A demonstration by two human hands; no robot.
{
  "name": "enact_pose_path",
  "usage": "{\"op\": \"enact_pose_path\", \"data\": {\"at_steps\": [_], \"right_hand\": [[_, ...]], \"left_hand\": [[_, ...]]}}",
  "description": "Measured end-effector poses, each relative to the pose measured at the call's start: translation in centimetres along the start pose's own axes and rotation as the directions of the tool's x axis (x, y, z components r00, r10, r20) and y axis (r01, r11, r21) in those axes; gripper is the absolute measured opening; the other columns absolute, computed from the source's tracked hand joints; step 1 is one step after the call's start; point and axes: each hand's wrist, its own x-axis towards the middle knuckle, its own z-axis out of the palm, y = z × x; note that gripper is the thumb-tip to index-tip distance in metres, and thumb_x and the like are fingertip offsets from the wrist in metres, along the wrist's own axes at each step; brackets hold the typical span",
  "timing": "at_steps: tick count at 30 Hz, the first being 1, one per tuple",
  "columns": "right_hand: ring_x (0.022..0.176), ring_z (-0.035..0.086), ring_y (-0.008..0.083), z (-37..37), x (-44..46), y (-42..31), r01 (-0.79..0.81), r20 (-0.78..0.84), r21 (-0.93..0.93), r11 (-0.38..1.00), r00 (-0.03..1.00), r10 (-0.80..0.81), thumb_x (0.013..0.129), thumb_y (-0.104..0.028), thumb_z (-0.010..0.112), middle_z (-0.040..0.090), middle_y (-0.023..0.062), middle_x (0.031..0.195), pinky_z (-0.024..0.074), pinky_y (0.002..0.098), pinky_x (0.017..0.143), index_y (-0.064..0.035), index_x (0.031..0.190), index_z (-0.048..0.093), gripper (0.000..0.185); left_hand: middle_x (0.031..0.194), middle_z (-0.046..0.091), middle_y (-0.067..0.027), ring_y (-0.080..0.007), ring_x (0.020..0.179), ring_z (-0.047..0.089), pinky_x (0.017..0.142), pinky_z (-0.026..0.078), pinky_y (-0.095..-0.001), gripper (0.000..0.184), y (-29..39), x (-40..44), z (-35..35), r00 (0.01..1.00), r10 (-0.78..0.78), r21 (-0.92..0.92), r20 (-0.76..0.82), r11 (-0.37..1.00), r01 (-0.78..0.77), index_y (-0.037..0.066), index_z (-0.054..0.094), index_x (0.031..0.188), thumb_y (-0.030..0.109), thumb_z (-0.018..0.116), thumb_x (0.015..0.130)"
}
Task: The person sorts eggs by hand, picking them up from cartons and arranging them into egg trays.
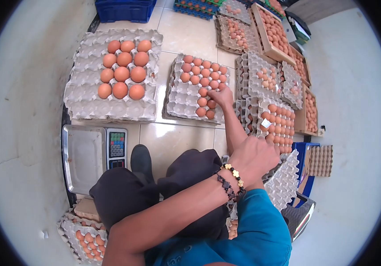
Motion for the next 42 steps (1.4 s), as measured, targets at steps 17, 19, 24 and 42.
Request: {"op": "enact_pose_path", "data": {"at_steps": [17,19,24,42], "right_hand": [[0.081,0.068,0.0286,-1.0,-2.8,7.9,-0.334,0.332,0.941,-0.056,0.942,-0.048,0.081,-0.024,0.063,0.066,0.0190,0.097,0.0590,0.0361,0.074,0.0097,0.111,0.061,0.045],[0.071,0.069,0.0260,0.1,-0.5,9.1,-0.279,0.204,0.872,0.403,0.954,0.219,0.079,-0.027,0.066,0.069,0.0177,0.089,0.0585,0.0350,0.067,0.0096,0.107,0.066,0.046],[0.080,0.073,0.0277,-1.8,-0.4,5.1,-0.154,-0.003,0.111,0.982,0.988,0.156,0.068,-0.040,0.077,0.073,0.0201,0.097,0.0578,0.0388,0.073,0.0010,0.097,0.075,0.050],[0.051,0.053,0.0074,-8.8,-13.5,-0.3,-0.352,0.232,0.920,-0.170,0.841,-0.489,0.093,-0.035,0.063,0.061,0.0065,0.075,0.0398,0.0185,0.039,-0.0021,0.107,0.063,0.036]], "left_hand": [[0.083,0.066,-0.0066,-0.0184,0.075,0.070,0.057,0.054,-0.0295,0.019,0.1,-0.4,0.0,1.000,0.006,0.001,-0.003,1.000,-0.006,0.004,0.065,0.093,0.010,0.068,0.075],[0.083,0.066,-0.0070,-0.0185,0.075,0.070,0.058,0.054,-0.0296,0.018,0.3,-0.4,0.0,1.000,-0.004,0.002,0.001,1.000,0.004,0.004,0.065,0.092,0.010,0.067,0.075],[0.084,0.067,-0.0075,-0.0197,0.078,0.070,0.061,0.054,-0.0306,0.017,0.0,-0.4,0.1,1.000,-0.006,-0.020,-0.007,1.000,0.006,0.004,0.065,0.093,0.009,0.065,0.076],[0.113,0.070,-0.0143,-0.0286,0.099,0.069,0.084,0.055,-0.0391,0.038,-6.8,-1.2,-8.4,0.927,-0.313,-0.203,-0.208,0.941,0.272,0.005,0.063,0.121,0.005,0.063,0.083]]}}
